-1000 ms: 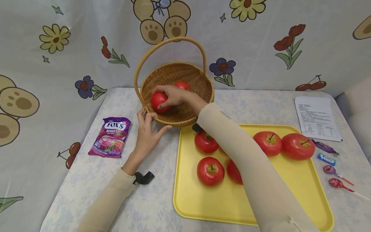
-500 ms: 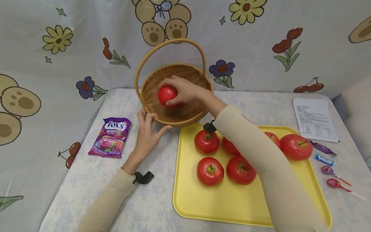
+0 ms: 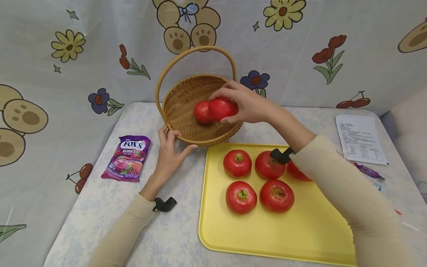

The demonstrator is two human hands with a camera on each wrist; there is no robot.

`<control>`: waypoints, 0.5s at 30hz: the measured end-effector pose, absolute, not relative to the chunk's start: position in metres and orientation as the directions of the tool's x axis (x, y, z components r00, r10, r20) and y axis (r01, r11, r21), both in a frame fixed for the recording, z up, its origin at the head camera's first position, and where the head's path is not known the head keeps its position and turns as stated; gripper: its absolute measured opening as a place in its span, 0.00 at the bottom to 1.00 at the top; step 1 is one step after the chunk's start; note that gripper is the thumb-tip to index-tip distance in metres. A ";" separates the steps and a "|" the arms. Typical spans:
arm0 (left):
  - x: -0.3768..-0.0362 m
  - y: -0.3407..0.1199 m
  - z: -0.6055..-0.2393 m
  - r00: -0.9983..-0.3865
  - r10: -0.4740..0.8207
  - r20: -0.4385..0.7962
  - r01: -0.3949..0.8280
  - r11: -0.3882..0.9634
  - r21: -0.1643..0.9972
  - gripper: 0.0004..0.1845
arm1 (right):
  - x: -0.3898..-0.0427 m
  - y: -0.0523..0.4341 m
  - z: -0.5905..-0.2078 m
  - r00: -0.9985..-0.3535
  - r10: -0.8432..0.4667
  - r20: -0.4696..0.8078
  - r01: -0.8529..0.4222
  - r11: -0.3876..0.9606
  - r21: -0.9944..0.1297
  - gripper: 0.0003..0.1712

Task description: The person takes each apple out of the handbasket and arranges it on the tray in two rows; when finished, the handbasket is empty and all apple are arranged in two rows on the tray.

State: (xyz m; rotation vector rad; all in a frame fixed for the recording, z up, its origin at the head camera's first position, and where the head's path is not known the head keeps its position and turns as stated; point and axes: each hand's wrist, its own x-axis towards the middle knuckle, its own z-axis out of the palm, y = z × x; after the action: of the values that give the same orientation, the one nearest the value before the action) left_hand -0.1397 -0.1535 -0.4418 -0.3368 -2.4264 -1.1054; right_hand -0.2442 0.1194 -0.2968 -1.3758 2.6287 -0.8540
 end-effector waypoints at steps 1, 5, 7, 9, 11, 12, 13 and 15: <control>-0.140 -0.154 -0.442 -0.868 0.035 0.495 0.396 0.649 0.649 0.31 | -0.241 0.125 -0.297 -0.601 -0.773 0.204 -0.747 0.452 -0.486 0.35; -0.140 -0.153 -0.442 -0.868 0.034 0.495 0.398 0.646 0.652 0.31 | -0.226 0.149 -0.299 -0.582 -0.780 0.232 -0.779 0.452 -0.435 0.36; -0.140 -0.152 -0.442 -0.869 0.031 0.494 0.396 0.641 0.657 0.31 | -0.216 0.160 -0.301 -0.568 -0.784 0.252 -0.798 0.449 -0.402 0.37; -0.139 -0.152 -0.442 -0.871 0.026 0.490 0.392 0.638 0.663 0.30 | -0.206 0.171 -0.302 -0.558 -0.786 0.268 -0.812 0.451 -0.369 0.38; -0.140 -0.151 -0.442 -0.873 0.023 0.488 0.390 0.632 0.669 0.30 | -0.196 0.181 -0.304 -0.554 -0.786 0.275 -0.820 0.460 -0.340 0.39; -0.140 -0.152 -0.442 -0.873 0.021 0.487 0.389 0.632 0.670 0.30 | -0.191 0.186 -0.304 -0.561 -0.783 0.268 -0.818 0.472 -0.329 0.39; -0.140 -0.152 -0.442 -0.874 0.021 0.486 0.388 0.633 0.670 0.30 | -0.185 0.191 -0.305 -0.568 -0.780 0.262 -0.814 0.485 -0.319 0.40; -0.139 -0.152 -0.442 -0.873 0.021 0.488 0.389 0.634 0.668 0.30 | -0.174 0.200 -0.307 -0.594 -0.768 0.239 -0.797 0.520 -0.307 0.42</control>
State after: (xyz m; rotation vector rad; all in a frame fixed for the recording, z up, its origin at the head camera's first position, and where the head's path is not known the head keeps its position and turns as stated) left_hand -0.1395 -0.1519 -0.4417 -0.3231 -2.4175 -1.1359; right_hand -0.1743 0.2001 -0.3066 -1.4447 2.8021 -0.6274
